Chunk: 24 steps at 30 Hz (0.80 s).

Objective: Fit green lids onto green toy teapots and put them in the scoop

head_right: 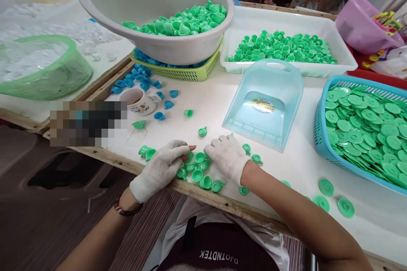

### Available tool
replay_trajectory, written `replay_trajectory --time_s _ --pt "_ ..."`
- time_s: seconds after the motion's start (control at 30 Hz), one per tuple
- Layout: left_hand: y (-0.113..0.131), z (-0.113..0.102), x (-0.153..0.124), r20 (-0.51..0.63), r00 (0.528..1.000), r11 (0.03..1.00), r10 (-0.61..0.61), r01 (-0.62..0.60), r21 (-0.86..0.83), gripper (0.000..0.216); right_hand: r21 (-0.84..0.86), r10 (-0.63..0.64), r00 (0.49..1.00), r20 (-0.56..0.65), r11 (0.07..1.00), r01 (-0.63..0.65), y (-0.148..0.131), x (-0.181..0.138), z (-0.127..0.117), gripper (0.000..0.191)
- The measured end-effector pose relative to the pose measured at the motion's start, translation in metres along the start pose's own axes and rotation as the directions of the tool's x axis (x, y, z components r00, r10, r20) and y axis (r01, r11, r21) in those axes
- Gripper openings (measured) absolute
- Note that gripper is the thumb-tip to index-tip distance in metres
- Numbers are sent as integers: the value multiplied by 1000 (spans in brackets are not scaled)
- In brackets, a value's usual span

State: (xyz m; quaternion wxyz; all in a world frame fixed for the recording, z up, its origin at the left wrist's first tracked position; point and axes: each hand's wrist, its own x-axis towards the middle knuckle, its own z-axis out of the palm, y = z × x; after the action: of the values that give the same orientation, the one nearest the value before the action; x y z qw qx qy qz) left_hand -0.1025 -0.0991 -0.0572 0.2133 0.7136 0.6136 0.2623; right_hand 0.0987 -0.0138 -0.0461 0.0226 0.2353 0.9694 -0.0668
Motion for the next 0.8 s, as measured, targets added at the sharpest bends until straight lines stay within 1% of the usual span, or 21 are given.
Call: replay_trajectory --time_s 0.07,0.13,0.2,0.3,0.37,0.43,0.53,0.63,0.7,0.73,0.8 --pt "1 -1 -1 25 1000 999 13 -14 36 27 -23 9 1000 -18 1000 -9 -1 1 4 15" --pt "2 -3 -2 54 999 997 1 -6 79 23 -29 19 999 -42 999 -20 0 0 7 12" --pt "3 -4 -1 60 998 995 -15 10 95 19 -13 33 996 -80 999 -34 0 0 6 9" --pt "2 -2 0 5 999 998 -53 53 15 15 3 62 987 -145 998 -62 0 3 1 10" --pt "-1 2 1 -54 995 995 -87 84 -55 19 -18 86 983 -160 996 -90 0 9 -4 16" --pt "-7 5 0 -116 988 994 -101 97 -42 23 -47 95 987 -131 994 -102 0 18 -8 20" --pt "-13 7 -3 -160 985 994 -70 82 66 22 -71 72 996 -51 995 -76 2 32 -8 18" --pt "-9 5 -5 -202 978 989 -47 74 125 22 -71 43 999 -13 996 -44 4 44 -5 16" --pt "2 3 -4 -239 970 987 -40 75 140 20 -16 40 999 -29 999 -40 8 45 -5 16" --pt "8 2 -3 -237 971 987 -33 68 143 19 43 47 998 -51 998 -45 10 43 -7 15" --pt "22 3 1 -170 985 986 -7 35 160 18 224 112 988 -108 971 -85 17 32 -13 16"
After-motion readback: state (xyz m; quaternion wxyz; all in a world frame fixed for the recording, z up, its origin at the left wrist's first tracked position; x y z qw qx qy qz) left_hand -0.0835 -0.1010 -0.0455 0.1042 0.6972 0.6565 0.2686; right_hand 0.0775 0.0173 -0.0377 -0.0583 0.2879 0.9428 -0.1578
